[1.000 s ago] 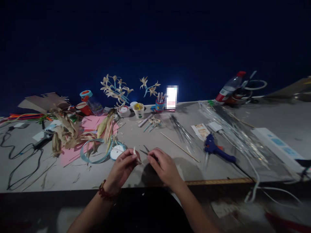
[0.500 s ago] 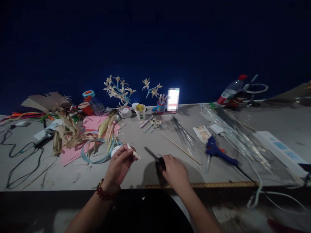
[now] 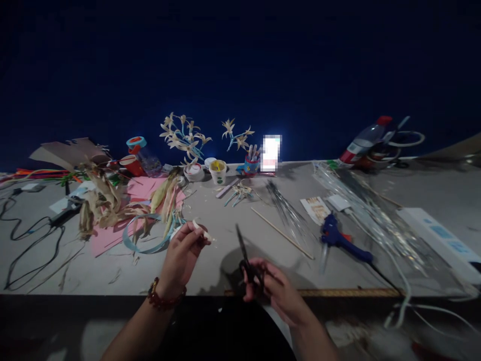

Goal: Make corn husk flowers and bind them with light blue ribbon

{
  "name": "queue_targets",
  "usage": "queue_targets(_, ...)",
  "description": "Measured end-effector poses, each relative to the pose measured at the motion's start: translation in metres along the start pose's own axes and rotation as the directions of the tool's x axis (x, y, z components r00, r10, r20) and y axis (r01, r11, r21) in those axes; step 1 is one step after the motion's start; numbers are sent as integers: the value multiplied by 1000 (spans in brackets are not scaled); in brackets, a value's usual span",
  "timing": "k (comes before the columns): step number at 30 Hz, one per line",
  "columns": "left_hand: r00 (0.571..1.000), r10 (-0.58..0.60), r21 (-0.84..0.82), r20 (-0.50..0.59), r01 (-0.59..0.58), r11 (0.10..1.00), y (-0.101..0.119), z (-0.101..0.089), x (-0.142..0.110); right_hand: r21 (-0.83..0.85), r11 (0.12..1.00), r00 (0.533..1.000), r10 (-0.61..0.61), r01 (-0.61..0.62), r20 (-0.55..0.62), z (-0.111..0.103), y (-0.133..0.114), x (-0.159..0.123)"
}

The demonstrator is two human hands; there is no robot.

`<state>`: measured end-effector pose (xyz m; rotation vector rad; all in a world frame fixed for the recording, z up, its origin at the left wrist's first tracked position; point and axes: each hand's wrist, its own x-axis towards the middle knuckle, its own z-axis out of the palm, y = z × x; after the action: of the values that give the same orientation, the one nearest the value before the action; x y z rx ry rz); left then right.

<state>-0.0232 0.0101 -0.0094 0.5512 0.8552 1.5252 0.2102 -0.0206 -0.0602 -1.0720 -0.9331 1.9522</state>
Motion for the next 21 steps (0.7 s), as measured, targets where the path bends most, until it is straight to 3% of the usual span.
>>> queue_targets(2,999,24,3,-24,-24,1000,0,1,-1,109,994,994,14,-26,111,12,8,-5)
queue_targets(4,998,45,19,-45,-45,999,0,1,-2,90,996,984,9,-26,179,22,16,-5)
queue_targets(8,994,82,51,-73,-78,996,0,4,-4,-69,997,982,35,-22,187,36,29,3)
queue_targets(15,984,161,78,-78,-155,985,5,8,-10,-84,996,972,6,15,236,50,34,4)
queue_targets(21,976,197,107,-90,-187,977,4,9,-13,-127,989,995,-66,76,78,55,28,-10)
